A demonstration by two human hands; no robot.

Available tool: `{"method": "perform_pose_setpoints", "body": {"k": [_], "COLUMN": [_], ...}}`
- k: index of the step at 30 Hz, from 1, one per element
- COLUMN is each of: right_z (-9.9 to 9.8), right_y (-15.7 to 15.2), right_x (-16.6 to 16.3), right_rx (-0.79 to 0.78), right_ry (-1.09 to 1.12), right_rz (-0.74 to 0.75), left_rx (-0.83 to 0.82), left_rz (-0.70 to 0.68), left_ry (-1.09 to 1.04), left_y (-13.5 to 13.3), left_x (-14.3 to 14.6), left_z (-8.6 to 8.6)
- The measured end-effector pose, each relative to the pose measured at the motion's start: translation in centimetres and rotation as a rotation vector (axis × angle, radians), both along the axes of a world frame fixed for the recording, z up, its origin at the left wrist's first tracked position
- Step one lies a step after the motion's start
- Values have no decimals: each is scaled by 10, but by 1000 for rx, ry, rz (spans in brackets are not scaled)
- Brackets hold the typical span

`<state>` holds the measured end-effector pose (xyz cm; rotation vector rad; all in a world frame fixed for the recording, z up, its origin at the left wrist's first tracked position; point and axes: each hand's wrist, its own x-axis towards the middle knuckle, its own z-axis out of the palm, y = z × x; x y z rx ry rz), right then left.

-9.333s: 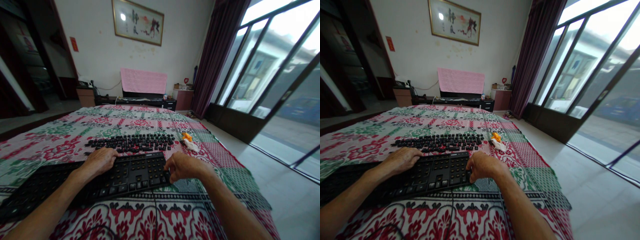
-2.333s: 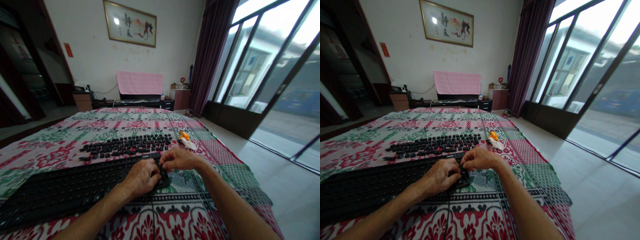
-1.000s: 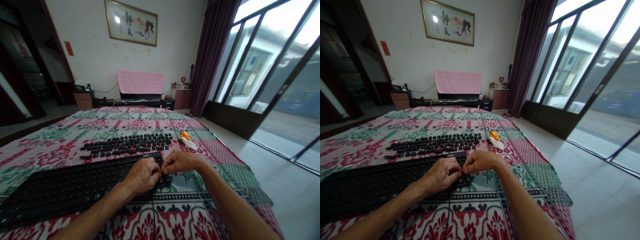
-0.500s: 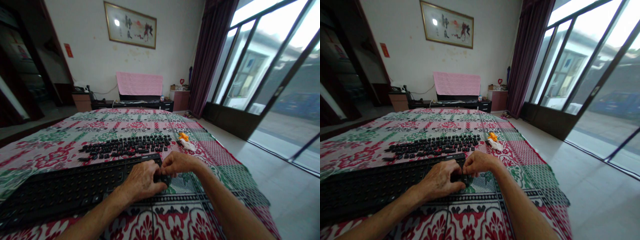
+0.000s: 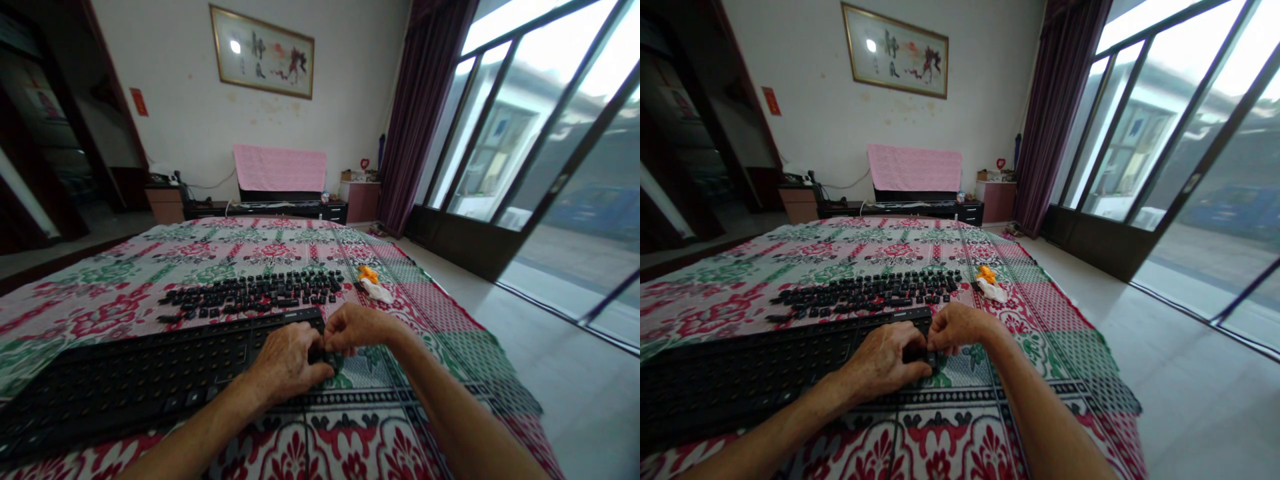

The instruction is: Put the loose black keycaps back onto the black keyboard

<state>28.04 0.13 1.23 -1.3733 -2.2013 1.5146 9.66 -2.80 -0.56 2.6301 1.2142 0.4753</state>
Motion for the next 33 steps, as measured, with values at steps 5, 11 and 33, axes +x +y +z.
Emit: {"method": "perform_pose_setpoints", "body": {"k": [5,11,33], "right_z": [0,-1,1], "right_y": [0,1,-1], "right_x": [1,1,1], "right_rx": [-23,-21,-80], "right_ry": [7,5,24], "right_rz": [-7,-12,9], "left_rx": [-1,20,14], "left_rz": [-9,-24,-42], "left_ry": [22,58,74], "left_y": [-1,-1,-1], "left_x": [1,1,2], "left_z": [2,3,4]}}
